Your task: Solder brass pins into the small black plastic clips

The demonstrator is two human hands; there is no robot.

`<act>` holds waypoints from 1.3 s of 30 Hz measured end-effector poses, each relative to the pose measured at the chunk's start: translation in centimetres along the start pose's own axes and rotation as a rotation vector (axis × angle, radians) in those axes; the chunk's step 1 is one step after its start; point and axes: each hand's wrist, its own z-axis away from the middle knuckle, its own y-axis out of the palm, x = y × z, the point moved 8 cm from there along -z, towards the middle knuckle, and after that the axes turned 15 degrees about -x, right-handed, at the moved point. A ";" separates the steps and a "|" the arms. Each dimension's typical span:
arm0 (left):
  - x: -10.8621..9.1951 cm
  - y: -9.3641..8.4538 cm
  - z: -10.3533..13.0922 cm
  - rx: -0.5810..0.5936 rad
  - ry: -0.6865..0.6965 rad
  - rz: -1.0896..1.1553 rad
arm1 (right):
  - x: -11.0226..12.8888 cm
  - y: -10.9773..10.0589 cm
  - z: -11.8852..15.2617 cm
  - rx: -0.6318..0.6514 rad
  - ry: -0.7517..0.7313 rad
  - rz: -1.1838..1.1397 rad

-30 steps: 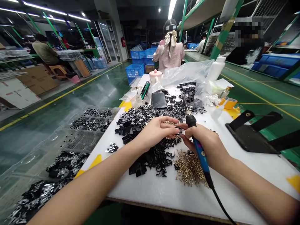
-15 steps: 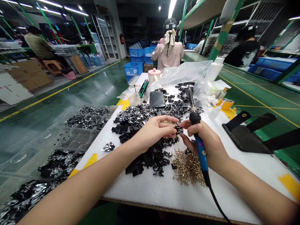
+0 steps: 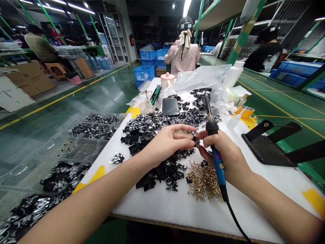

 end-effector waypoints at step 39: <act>-3.0 1.1 1.6 -0.079 0.626 -0.579 | -2.0 0.1 -0.5 0.003 0.352 -0.292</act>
